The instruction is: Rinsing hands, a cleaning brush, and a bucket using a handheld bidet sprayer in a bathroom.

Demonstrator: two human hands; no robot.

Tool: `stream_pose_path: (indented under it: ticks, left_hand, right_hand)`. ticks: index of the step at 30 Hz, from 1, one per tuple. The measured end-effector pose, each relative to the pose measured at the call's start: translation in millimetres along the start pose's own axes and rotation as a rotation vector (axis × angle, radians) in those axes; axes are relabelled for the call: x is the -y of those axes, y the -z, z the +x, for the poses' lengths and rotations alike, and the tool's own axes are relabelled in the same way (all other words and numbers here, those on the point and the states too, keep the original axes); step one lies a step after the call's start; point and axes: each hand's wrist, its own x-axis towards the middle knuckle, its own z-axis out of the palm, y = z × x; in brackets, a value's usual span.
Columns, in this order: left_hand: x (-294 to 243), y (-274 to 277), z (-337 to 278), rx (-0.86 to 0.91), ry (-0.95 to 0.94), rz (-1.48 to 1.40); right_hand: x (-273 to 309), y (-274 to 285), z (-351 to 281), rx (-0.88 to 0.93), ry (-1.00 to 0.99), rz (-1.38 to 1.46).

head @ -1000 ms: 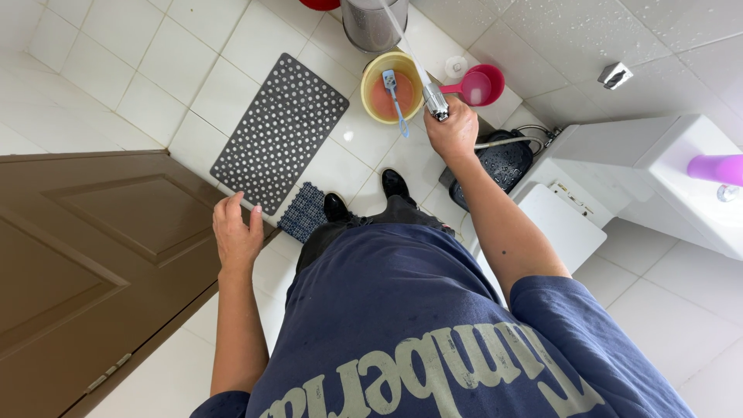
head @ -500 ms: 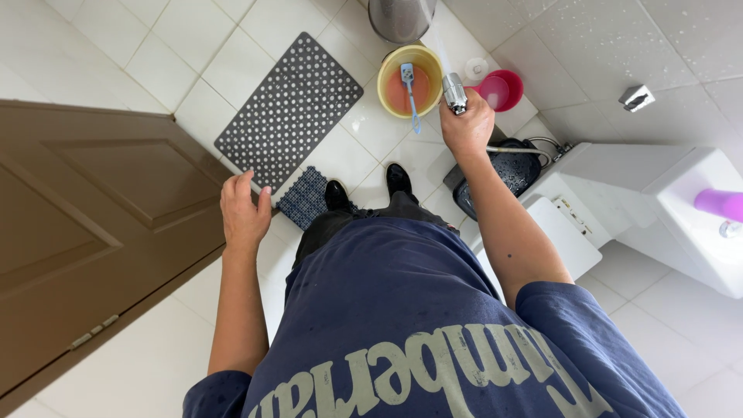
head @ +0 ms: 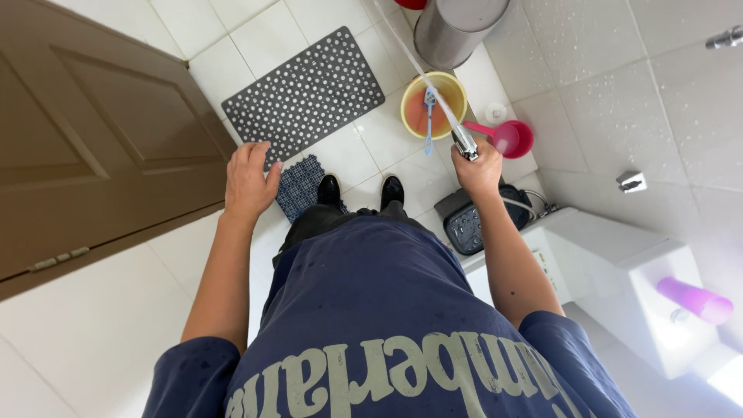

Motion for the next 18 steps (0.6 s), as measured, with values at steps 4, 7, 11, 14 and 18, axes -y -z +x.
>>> stream_pose_path:
  ticks: [4, 7, 11, 14, 18]
  left_hand:
    - [2.5, 6.9, -2.6, -0.014, 0.022, -0.015]
    - [5.6, 10.6, -5.2, 0.008, 0.057, -0.021]
    - [13.4, 13.3, -9.4, 0.000, 0.051, -0.004]
    - [16.7, 17.0, -10.0, -0.001, 0.058, 0.001]
    - [20.9, 16.5, -11.4, 0.026, 0.066, 0.016]
  right_hand:
    - [16.4, -6.1, -3.5, 0.006, 0.049, 0.054]
    - [25.6, -11.3, -6.8, 0.058, 0.054, 0.115]
    - [35.7, -17.2, -11.2, 0.064, 0.089, 0.128]
    - [36.3, -29.3, -12.9, 0.029, 0.105, 0.080]
    - [43.5, -41.8, -21.2, 0.027, 0.097, -0.012]
